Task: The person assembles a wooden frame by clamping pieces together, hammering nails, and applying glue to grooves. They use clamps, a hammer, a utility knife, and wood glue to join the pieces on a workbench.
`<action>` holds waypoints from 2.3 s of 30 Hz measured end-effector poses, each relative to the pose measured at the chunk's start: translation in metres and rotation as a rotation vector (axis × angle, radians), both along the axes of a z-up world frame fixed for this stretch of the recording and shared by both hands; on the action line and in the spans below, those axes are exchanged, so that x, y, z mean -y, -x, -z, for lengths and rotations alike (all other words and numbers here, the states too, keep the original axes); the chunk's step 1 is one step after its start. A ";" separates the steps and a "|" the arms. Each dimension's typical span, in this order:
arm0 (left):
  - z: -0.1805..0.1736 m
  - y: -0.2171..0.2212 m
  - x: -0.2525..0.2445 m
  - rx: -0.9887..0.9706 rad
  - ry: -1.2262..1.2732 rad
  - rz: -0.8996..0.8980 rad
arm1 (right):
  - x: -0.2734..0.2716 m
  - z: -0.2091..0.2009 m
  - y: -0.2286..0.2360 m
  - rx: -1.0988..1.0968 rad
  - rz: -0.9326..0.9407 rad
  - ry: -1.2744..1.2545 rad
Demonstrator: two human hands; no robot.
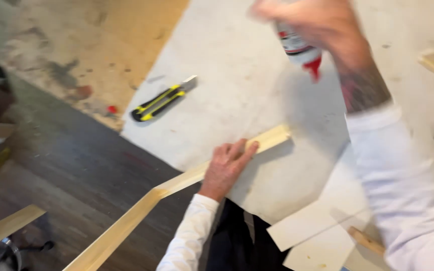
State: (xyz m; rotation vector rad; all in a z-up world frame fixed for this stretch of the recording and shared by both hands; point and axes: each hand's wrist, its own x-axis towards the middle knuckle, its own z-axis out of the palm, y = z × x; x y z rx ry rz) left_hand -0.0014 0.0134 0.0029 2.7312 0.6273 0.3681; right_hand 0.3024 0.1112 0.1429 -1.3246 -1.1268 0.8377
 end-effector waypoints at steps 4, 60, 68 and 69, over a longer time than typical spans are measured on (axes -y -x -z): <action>-0.008 -0.003 0.001 0.041 -0.027 -0.025 | -0.127 0.065 0.065 1.269 -0.468 0.018; -0.008 -0.012 0.002 -0.041 0.257 -0.119 | 0.224 0.133 0.043 0.266 -0.011 0.226; -0.009 -0.014 0.002 -0.026 0.258 -0.116 | 0.201 0.115 0.044 0.398 -0.036 0.197; -0.009 -0.013 0.002 -0.022 0.262 -0.116 | 0.201 0.114 0.044 0.399 -0.033 0.201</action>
